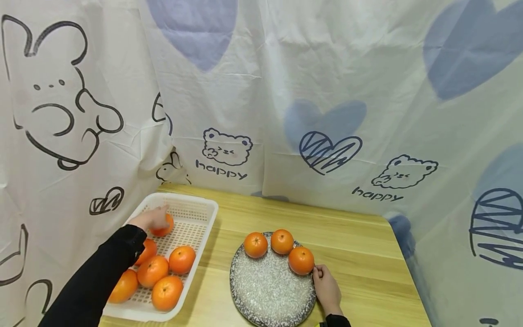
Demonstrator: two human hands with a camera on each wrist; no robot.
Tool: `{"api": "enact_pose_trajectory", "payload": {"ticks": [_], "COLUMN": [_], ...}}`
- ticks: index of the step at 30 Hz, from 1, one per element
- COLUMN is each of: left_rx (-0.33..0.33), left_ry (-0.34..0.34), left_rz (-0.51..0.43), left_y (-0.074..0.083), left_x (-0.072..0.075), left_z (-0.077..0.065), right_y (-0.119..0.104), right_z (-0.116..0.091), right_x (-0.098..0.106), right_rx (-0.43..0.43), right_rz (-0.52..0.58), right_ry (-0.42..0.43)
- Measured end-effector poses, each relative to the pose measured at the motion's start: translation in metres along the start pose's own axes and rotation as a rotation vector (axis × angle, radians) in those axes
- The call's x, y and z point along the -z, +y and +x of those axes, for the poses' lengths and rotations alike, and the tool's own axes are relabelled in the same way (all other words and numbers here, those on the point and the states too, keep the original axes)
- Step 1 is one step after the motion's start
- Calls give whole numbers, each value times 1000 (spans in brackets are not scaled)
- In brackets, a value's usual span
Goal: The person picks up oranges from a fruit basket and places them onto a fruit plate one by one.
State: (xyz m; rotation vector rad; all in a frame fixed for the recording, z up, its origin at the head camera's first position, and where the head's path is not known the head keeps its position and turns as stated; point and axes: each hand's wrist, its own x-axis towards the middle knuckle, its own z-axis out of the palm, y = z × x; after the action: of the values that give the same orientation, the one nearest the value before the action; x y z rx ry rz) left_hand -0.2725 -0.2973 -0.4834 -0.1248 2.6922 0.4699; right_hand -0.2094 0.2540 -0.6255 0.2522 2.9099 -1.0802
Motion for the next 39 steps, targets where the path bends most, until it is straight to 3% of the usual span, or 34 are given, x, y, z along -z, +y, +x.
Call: {"api": "enact_pose_trajectory", "payload": {"ticks": [7, 16, 24, 32, 39], "left_rx": [62, 53, 35, 33, -24], "left_ry": [-17, -16, -40, -76, -65], "left_rz": [38, 146, 111, 114, 115], "left_y": [-7, -1, 0, 17, 58], "left_x": [-6, -7, -4, 21, 58], "left_z": [4, 6, 4, -8, -17], "right_y": [1, -1, -1, -1, 2], "right_z": [0, 0, -2, -1, 1], "right_x": [1, 1, 0, 2, 1], "right_rx": [-12, -11, -1, -4, 7], "right_rz": [5, 16, 28, 23, 17], "right_ry": [-10, 3, -1, 1, 14]}}
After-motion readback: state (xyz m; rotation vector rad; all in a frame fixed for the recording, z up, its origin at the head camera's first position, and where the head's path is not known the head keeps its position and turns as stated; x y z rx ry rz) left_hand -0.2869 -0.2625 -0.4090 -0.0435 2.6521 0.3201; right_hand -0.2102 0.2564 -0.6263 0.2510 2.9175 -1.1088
